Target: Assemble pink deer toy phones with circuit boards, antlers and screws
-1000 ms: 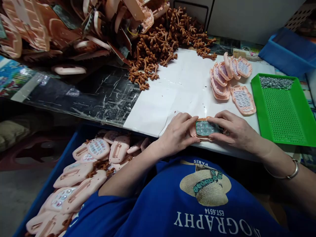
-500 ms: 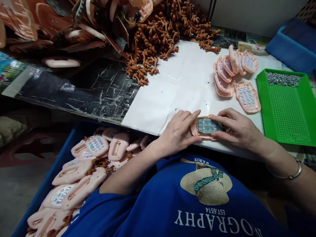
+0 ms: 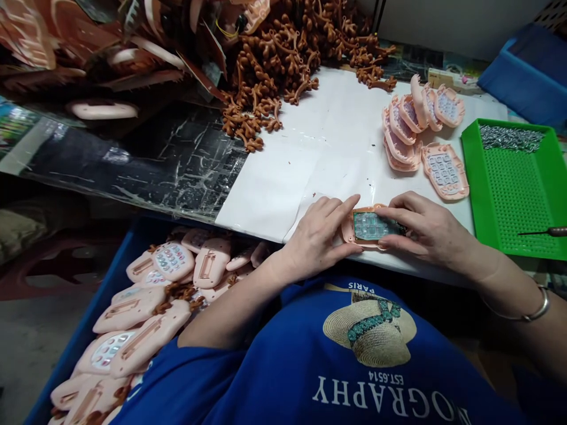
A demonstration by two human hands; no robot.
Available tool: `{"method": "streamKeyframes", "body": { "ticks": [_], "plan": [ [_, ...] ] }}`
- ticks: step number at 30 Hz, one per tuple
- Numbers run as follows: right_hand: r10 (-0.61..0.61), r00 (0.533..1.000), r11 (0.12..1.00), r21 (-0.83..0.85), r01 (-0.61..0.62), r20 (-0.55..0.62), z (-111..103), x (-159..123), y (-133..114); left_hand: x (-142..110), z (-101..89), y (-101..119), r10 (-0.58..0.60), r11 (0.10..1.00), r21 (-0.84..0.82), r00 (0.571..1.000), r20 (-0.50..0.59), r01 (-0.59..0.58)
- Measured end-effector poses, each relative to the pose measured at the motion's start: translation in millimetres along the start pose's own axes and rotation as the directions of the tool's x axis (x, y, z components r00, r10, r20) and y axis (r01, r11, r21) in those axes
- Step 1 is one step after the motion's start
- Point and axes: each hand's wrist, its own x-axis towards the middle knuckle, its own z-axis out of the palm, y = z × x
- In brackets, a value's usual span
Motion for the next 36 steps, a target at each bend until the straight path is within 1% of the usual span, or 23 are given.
{"method": "streamKeyframes", "body": {
  "ticks": [5,11,17,22,25,27,29,31,32,34,36],
  "plan": [
    [-0.011,1.0,1.0,-0.011,0.011,0.008,0,1,0,1,-0.2,0,0.003,1.0,0.005,1.0,0.001,-0.003],
    [-0.02,1.0,0.999,-0.025,0.02,0.024,-1,2,0,1,-2.1,2,-0.024,0.999,-0.034,0.999,0.024,0.025],
    [-0.008,0.999,0.999,-0.045,0.009,0.031,-2,3,-2,1,-2.3,2,-0.016,0.999,-0.044,1.0,-0.001,0.016],
    [0.001,0.999,0.999,-0.041,0.001,0.043,-3,5,-3,1,-3.5,1,-0.03,0.999,-0.045,0.999,0.018,0.031],
    [0.007,0.999,0.999,-0.037,-0.005,0.044,-2,5,-4,1,-6.5,6,-0.049,0.998,-0.03,0.998,0.045,0.05],
    [0.017,0.999,0.999,-0.028,-0.016,0.039,-2,5,-4,3,-7.1,13,-0.038,0.999,0.022,0.998,0.042,0.037],
    [0.031,0.999,0.999,-0.012,-0.031,0.042,-2,4,-4,7,-4.3,21,0.029,0.995,0.094,0.998,0.048,-0.033],
    [0.038,0.998,0.999,0.001,-0.038,0.05,-1,5,-2,12,2.2,27,0.101,0.982,0.151,0.991,0.086,-0.113],
    [0.042,0.998,0.999,0.007,-0.042,0.057,0,6,-1,15,6.3,29,0.116,0.978,0.164,0.988,0.106,-0.132],
    [0.045,0.998,0.999,0.028,-0.046,0.051,2,8,-1,19,14.4,28,0.104,0.978,0.169,0.988,0.117,-0.123],
    [0.069,0.997,0.995,0.064,-0.071,0.042,3,10,-5,20,20.4,26,0.092,0.983,0.149,0.99,0.104,-0.107]
  ]
}}
